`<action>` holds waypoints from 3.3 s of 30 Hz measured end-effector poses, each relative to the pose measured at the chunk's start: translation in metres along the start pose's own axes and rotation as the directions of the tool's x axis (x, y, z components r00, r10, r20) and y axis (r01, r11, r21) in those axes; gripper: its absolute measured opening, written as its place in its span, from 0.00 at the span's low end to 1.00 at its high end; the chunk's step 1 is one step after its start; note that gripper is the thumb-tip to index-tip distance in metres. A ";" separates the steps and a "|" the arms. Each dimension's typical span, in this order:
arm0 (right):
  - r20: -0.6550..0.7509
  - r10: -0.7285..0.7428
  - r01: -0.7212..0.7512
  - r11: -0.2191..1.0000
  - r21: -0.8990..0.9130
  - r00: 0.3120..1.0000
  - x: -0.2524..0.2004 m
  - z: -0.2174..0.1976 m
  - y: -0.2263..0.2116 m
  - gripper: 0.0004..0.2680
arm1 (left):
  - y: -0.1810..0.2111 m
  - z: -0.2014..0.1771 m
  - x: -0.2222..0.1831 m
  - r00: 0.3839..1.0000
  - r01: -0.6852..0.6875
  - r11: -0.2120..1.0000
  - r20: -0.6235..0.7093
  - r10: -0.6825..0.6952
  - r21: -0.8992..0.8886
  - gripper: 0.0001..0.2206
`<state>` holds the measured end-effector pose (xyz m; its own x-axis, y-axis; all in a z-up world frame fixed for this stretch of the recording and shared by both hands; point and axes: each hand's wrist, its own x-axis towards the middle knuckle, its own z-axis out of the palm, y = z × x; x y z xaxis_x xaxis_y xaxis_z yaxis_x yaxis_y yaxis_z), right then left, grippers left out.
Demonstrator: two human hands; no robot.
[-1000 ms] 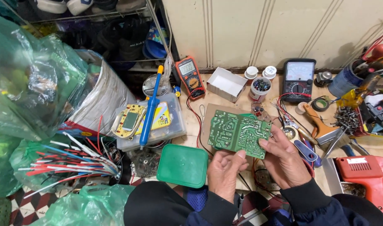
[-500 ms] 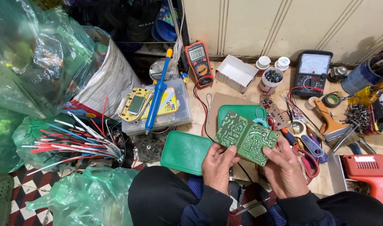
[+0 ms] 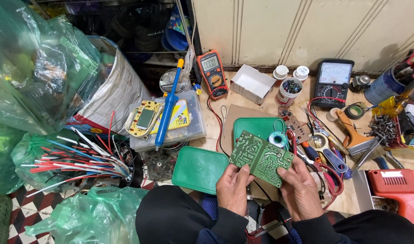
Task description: Inspecting a circuit board and electronic components using a magnifying glass at a repair bench
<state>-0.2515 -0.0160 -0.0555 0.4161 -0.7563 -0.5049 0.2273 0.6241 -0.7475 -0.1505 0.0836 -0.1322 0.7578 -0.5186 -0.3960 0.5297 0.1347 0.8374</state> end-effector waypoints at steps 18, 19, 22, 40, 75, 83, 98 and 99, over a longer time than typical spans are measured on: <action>0.045 -0.024 0.027 0.996 -0.083 0.999 0.014 -0.021 0.023 0.19 | -0.028 -0.016 0.023 0.985 0.126 0.991 -0.116 -0.131 -0.052 0.05; 0.043 -0.025 0.028 0.996 -0.083 0.999 0.015 -0.023 0.025 0.19 | -0.025 -0.015 0.022 0.985 0.128 0.990 -0.114 -0.133 -0.052 0.05; 0.053 -0.033 0.039 0.993 -0.109 0.998 0.017 -0.026 0.028 0.18 | -0.017 -0.013 0.017 0.981 0.152 0.987 -0.112 -0.157 -0.053 0.09; 0.099 -0.074 0.080 0.995 -0.061 0.992 0.022 -0.033 0.043 0.19 | -0.031 -0.021 0.023 0.983 0.140 0.988 -0.110 -0.147 -0.069 0.09; 0.042 -0.064 0.069 0.989 -0.133 0.997 0.012 -0.027 0.029 0.17 | -0.003 -0.011 -0.003 0.991 0.131 0.987 0.029 -0.129 -0.091 0.10; 0.064 -0.091 0.100 0.983 -0.155 0.994 0.009 -0.025 0.028 0.17 | -0.002 -0.012 -0.004 0.992 0.120 0.988 0.049 -0.116 -0.095 0.11; 0.062 -0.095 0.105 0.980 -0.171 0.993 0.009 -0.027 0.030 0.16 | -0.012 -0.016 0.003 0.992 0.121 0.987 -0.027 -0.125 -0.109 0.06; 0.073 -0.100 0.112 0.976 -0.187 0.992 0.009 -0.028 0.031 0.16 | -0.015 -0.018 0.005 0.990 0.131 0.984 -0.038 -0.136 -0.123 0.06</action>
<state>-0.2654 -0.0091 -0.0948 0.4547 -0.7982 -0.3950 0.1038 0.4880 -0.8666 -0.1479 0.0940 -0.1535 0.6923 -0.4997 -0.5206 0.6672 0.1686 0.7255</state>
